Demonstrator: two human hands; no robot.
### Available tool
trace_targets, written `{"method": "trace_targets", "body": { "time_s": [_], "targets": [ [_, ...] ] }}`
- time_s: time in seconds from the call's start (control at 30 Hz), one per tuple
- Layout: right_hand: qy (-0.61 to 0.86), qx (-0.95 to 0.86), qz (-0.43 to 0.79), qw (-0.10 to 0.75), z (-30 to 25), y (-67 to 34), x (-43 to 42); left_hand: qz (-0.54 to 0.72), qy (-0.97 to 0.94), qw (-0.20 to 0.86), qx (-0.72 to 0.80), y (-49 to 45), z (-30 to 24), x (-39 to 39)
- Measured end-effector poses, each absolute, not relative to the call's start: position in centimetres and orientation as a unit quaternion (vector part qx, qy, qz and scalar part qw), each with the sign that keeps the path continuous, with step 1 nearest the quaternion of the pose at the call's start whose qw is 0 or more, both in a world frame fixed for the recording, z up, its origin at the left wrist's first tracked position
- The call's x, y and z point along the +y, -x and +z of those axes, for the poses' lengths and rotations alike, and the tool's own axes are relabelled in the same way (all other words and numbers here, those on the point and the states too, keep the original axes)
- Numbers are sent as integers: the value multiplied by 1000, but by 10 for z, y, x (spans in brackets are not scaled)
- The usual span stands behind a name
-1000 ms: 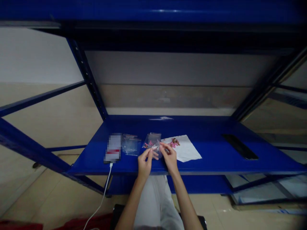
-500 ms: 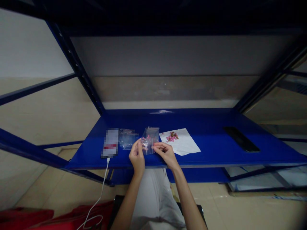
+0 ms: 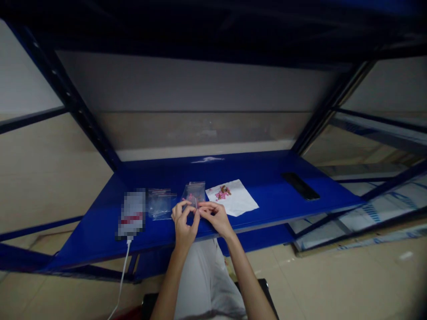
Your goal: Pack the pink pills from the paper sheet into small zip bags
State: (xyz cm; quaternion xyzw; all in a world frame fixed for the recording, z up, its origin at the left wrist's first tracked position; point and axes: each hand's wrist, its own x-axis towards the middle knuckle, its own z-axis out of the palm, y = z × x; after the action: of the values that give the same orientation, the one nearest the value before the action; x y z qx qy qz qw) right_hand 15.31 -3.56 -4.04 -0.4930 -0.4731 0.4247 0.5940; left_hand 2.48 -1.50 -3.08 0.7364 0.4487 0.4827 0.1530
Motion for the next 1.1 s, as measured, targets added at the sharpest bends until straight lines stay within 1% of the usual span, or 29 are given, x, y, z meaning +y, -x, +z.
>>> {"method": "trace_targets", "body": {
  "time_s": [0.13, 0.33, 0.6, 0.87, 1.1],
  "targets": [
    [490, -493, 413, 588, -39, -153, -36, 509, -724, 133, 447, -26, -38, -10],
    [507, -539, 390, 547, -34, -153, -39, 508, -739, 131, 423, -22, -40, -10],
    [509, -551, 373, 546, -24, -149, -44, 503, -741, 151, 419, -22, -43, -11],
    [508, -530, 359, 576, -29, -149, -40, 470, -762, 124, 428, -26, -36, -16],
    [494, -550, 314, 596, -33, -149, -38, 502, -761, 92, 400, -27, -40, -14]
  ]
}}
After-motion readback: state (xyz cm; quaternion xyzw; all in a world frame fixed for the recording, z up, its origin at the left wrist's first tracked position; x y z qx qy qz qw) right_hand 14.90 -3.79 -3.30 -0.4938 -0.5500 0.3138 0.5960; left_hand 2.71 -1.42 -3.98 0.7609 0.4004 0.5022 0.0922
